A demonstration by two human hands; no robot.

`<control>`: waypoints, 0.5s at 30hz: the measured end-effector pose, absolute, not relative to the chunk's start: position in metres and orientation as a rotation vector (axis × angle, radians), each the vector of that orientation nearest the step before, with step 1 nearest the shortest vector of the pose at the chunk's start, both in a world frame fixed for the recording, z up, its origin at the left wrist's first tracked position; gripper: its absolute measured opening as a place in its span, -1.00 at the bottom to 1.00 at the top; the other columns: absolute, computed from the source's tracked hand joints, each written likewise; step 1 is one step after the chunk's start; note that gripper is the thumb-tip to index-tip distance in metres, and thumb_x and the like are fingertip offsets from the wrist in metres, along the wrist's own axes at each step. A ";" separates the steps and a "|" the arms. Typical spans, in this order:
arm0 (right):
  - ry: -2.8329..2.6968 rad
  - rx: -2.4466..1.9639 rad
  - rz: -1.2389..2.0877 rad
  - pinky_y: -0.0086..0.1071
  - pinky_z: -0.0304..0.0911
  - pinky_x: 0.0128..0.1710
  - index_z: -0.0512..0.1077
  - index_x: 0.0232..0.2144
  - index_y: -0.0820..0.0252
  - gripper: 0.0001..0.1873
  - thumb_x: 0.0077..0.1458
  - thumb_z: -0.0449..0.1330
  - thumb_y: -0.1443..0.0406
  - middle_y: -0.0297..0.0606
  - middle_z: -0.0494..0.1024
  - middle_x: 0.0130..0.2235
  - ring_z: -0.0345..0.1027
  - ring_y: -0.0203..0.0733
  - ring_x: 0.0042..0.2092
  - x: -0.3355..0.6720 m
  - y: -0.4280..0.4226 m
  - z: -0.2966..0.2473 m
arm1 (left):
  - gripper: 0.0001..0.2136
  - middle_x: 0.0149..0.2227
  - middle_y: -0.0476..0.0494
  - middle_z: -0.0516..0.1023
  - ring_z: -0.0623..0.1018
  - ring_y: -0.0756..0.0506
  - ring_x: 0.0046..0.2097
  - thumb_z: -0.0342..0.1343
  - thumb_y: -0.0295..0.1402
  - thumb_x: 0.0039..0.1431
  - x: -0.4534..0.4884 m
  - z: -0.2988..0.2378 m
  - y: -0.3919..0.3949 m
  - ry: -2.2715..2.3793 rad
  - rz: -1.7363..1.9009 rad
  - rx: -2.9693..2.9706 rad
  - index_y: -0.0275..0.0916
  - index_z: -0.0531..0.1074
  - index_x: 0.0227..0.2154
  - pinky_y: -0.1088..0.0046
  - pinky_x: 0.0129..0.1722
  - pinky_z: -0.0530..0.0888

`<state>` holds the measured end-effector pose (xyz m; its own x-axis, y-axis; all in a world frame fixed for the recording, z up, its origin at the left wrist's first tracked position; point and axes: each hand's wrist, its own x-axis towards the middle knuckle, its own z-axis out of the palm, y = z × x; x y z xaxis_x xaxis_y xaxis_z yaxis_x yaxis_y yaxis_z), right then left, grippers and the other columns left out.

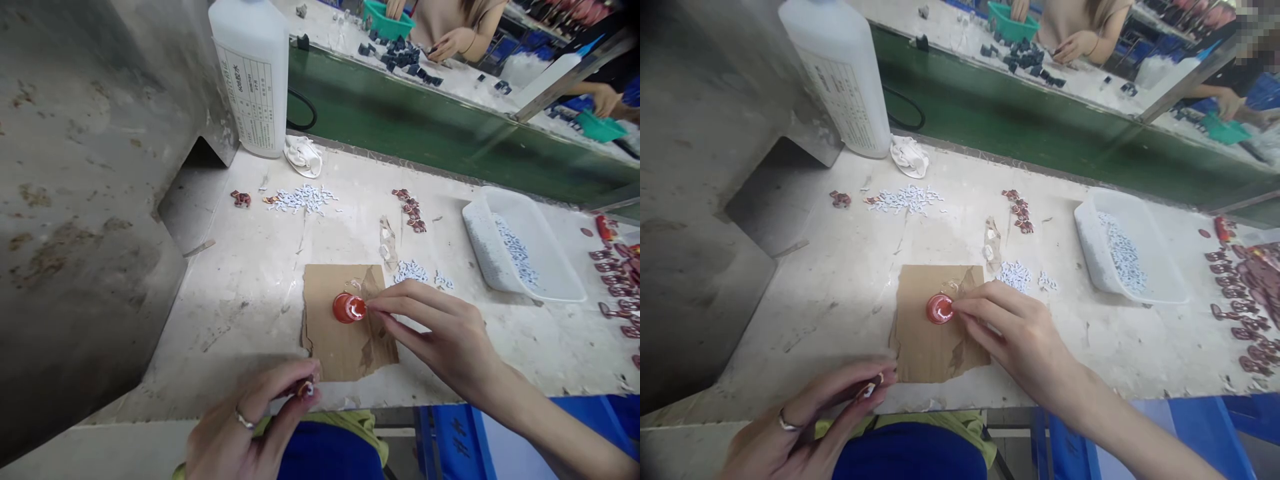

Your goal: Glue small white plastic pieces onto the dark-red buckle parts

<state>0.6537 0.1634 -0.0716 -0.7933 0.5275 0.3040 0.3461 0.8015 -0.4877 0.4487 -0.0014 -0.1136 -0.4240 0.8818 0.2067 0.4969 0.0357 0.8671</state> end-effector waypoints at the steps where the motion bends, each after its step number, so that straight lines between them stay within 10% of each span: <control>1: -2.546 -0.657 0.574 -0.43 0.41 -0.14 0.54 -0.03 0.17 -0.75 0.34 0.22 0.52 -0.25 0.62 -0.10 0.51 -0.29 -0.12 0.653 0.163 -0.071 | -0.86 -0.22 0.37 0.70 0.72 0.09 -0.28 0.16 -0.19 0.38 0.451 -0.113 0.000 1.917 1.346 1.367 0.21 0.54 -0.08 0.85 -0.26 0.56; 15: -2.108 -0.623 1.164 -0.36 0.59 -0.20 0.62 -0.12 0.08 -0.70 0.24 0.26 0.55 -0.24 0.72 -0.18 0.64 -0.16 -0.17 0.628 0.123 -0.055 | -0.82 -0.35 0.34 0.68 0.67 0.13 -0.37 0.39 -0.43 0.10 0.482 -0.107 0.013 1.757 1.733 0.833 0.05 0.62 -0.32 0.86 -0.24 0.58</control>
